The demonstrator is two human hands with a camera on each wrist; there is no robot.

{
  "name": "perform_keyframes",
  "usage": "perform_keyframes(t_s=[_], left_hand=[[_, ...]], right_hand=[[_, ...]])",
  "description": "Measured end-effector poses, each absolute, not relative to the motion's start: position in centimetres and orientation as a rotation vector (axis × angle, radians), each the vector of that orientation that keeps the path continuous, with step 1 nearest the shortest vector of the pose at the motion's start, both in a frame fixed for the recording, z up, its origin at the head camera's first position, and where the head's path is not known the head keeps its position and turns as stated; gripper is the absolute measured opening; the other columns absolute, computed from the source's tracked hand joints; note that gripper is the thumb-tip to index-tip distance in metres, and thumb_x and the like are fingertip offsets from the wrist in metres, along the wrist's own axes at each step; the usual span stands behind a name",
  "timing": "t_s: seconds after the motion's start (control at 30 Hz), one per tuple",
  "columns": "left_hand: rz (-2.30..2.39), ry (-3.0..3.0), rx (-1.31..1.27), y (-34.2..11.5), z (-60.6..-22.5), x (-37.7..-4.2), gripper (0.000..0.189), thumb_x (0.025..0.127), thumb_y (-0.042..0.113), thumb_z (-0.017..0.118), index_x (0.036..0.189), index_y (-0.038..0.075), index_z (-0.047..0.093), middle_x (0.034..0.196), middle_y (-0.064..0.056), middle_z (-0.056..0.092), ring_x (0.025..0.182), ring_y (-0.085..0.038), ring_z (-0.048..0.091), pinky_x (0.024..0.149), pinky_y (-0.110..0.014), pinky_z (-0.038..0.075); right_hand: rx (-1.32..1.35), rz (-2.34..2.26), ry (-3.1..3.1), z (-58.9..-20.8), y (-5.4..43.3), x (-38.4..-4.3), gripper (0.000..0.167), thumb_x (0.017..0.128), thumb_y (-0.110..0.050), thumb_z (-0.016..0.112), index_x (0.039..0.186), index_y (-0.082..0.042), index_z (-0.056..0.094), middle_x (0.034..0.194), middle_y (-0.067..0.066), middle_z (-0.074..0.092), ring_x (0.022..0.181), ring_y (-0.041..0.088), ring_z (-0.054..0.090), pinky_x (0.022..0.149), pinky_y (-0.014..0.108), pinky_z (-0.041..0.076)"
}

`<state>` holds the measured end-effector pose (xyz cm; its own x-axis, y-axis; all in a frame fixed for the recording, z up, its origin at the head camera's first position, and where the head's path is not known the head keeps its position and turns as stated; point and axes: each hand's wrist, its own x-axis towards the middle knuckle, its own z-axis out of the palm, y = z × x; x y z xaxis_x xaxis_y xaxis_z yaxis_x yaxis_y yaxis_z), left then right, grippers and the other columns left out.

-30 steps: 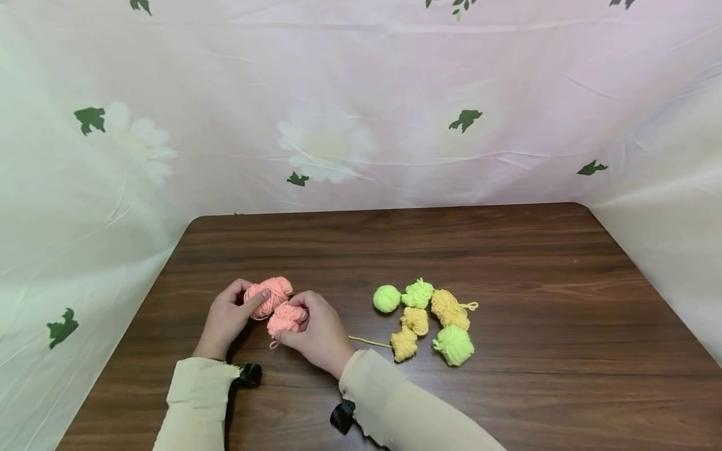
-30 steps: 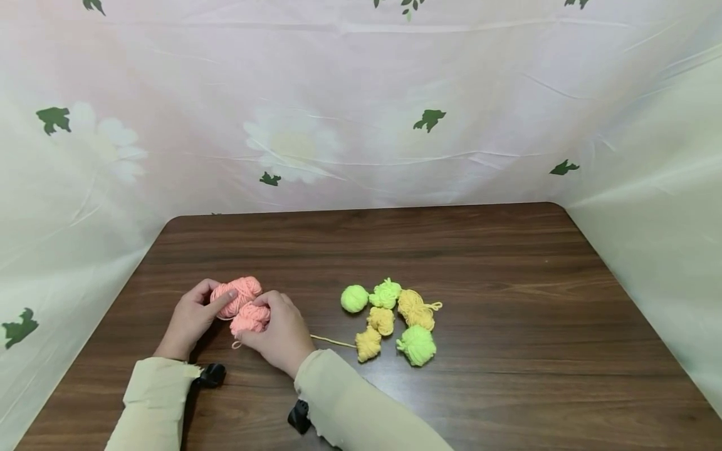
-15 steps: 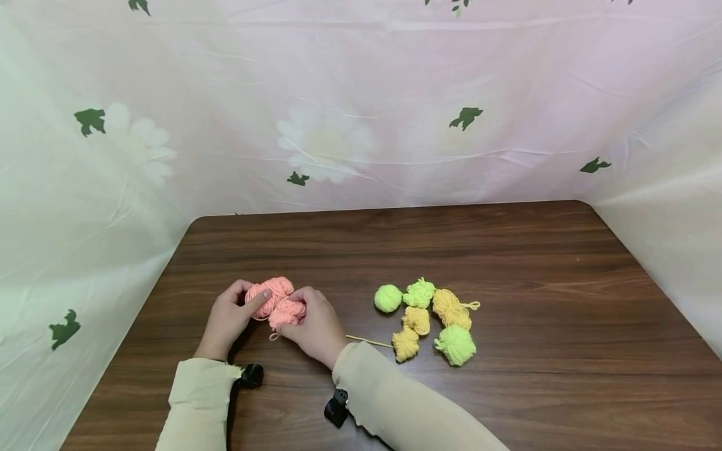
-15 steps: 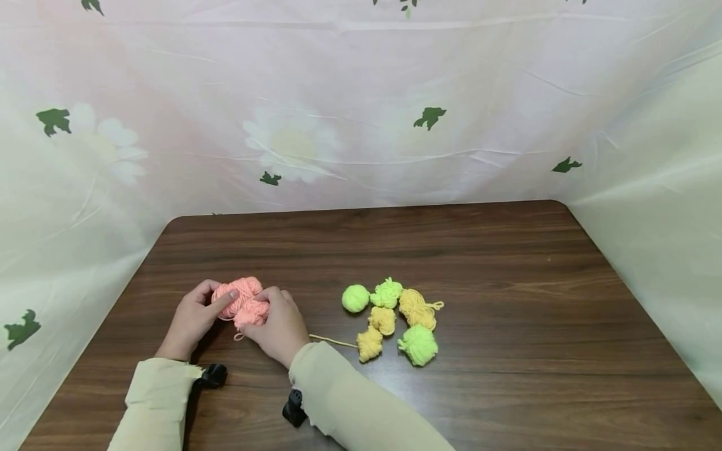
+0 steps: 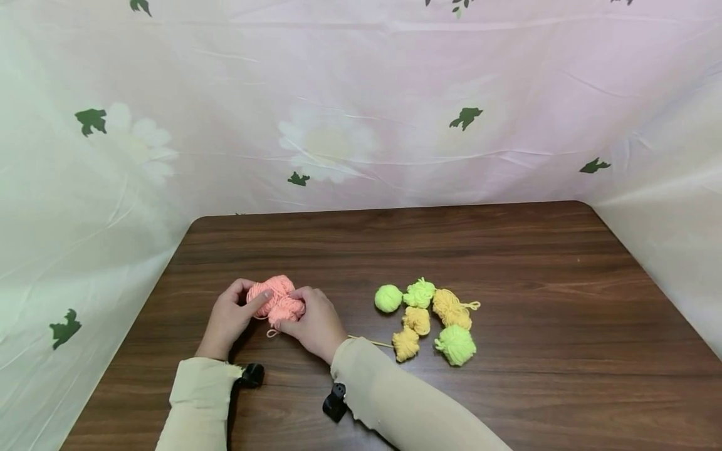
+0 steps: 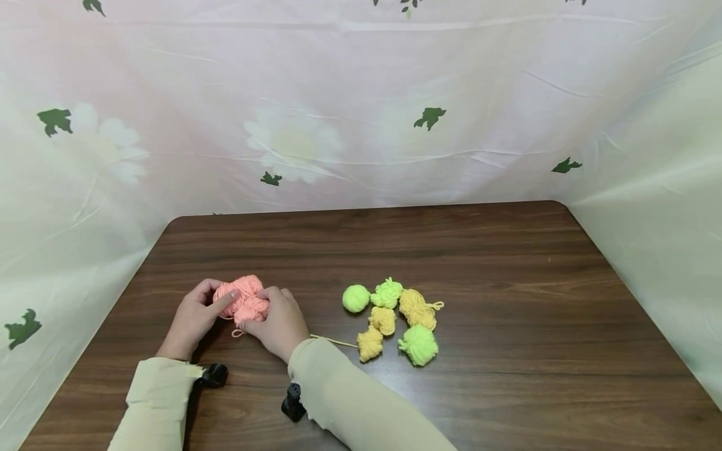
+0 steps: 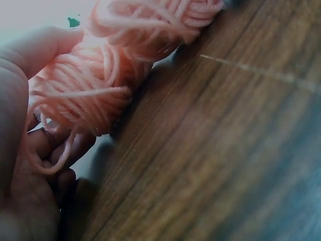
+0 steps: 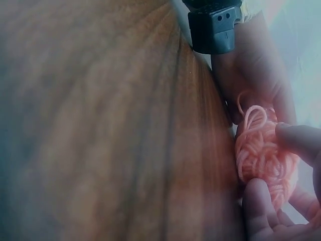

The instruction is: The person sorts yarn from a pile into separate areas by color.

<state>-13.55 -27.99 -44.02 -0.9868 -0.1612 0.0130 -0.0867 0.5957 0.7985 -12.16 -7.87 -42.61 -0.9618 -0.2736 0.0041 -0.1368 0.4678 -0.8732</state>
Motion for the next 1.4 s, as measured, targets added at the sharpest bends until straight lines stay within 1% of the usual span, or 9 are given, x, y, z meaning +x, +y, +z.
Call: perform_keyframes(t_s=[0.23,0.4,0.53,0.7,0.9,1.0,1.17,1.3,1.4], left_hand=[[-1.389,-2.712,0.199,-28.1,-44.0,-13.5,0.04,0.094,0.039,0.071,0.115,0.007,0.061,0.106,-0.012,0.062,0.094,-0.021,0.052,0.077,-0.027,0.043],[-1.403,-2.705,0.194,-28.0,-44.0,-13.5,0.041,0.095,0.041,0.069,0.117,0.007,0.062,0.107,-0.011,0.062,0.094,-0.02,0.052,0.078,-0.026,0.043],[-1.406,-2.689,0.192,-28.1,-43.9,-13.4,0.043,0.095,0.041,0.068,0.12,0.007,0.063,0.108,-0.012,0.062,0.094,-0.019,0.052,0.078,-0.024,0.043],[-1.389,-2.643,0.138,-28.1,-43.7,-13.3,0.041,0.097,0.035,0.067,0.123,0.004,0.062,0.11,-0.013,0.063,0.092,-0.015,0.053,0.076,-0.02,0.043],[-1.412,-2.568,0.07,-27.6,-42.8,-13.2,0.035,0.098,0.026,0.068,0.122,0.002,0.061,0.114,-0.014,0.064,0.094,-0.006,0.054,0.08,-0.017,0.043],[-1.438,-2.526,0.049,-27.4,-42.2,-13.2,0.033,0.098,0.022,0.068,0.122,0.001,0.06,0.116,-0.015,0.064,0.096,-0.004,0.055,0.083,-0.017,0.042],[-1.468,-2.484,0.004,-26.8,-41.3,-12.9,0.032,0.097,0.017,0.068,0.123,0.001,0.06,0.119,-0.015,0.064,0.1,-0.004,0.055,0.087,-0.02,0.042],[-1.504,-2.456,-0.043,-26.3,-40.5,-12.8,0.031,0.096,0.013,0.068,0.124,0.0,0.06,0.12,-0.014,0.064,0.103,-0.005,0.055,0.089,-0.022,0.042],[-1.511,-2.448,-0.077,-25.9,-40.0,-12.6,0.03,0.097,0.013,0.067,0.124,0.001,0.059,0.12,-0.013,0.064,0.104,-0.006,0.055,0.09,-0.024,0.042]], right_hand=[[-0.361,-1.513,2.549,-42.4,-7.6,-11.9,0.058,0.081,-0.036,0.085,0.128,-0.01,0.063,0.12,0.004,0.061,0.104,0.014,0.056,0.087,0.03,0.048],[-0.363,-1.539,2.523,-42.2,-7.4,-11.7,0.059,0.083,-0.034,0.083,0.132,-0.01,0.059,0.123,0.003,0.059,0.105,0.013,0.055,0.088,0.029,0.047],[-0.382,-1.595,2.504,-42.0,-7.2,-11.4,0.058,0.085,-0.029,0.083,0.133,-0.009,0.057,0.123,0.005,0.057,0.093,0.01,0.056,0.08,0.024,0.049],[-0.414,-1.673,2.463,-41.2,-6.7,-10.7,0.056,0.086,-0.022,0.081,0.133,-0.007,0.056,0.124,0.008,0.056,0.076,0.004,0.055,0.068,0.02,0.049],[-0.467,-1.762,2.446,-39.7,-5.6,-9.9,0.05,0.085,-0.017,0.082,0.128,-0.004,0.059,0.121,0.009,0.058,0.078,0.011,0.059,0.066,0.019,0.05],[-0.492,-1.792,2.43,-38.9,-5.0,-9.5,0.048,0.085,-0.017,0.082,0.126,-0.006,0.059,0.121,0.008,0.059,0.078,0.009,0.059,0.065,0.02,0.05],[-0.527,-1.811,2.416,-38.2,-4.1,-8.8,0.047,0.086,-0.019,0.081,0.127,-0.01,0.06,0.121,0.008,0.06,0.077,0.003,0.057,0.066,0.021,0.052],[-0.578,-1.809,2.422,-37.9,-3.5,-8.2,0.046,0.086,-0.017,0.081,0.126,-0.008,0.061,0.111,0.004,0.06,0.077,0.003,0.058,0.069,0.023,0.053],[-0.612,-1.804,2.431,-37.6,-3.0,-7.7,0.044,0.086,-0.016,0.081,0.125,-0.009,0.061,0.108,0.001,0.06,0.079,0.005,0.059,0.072,0.026,0.055]])
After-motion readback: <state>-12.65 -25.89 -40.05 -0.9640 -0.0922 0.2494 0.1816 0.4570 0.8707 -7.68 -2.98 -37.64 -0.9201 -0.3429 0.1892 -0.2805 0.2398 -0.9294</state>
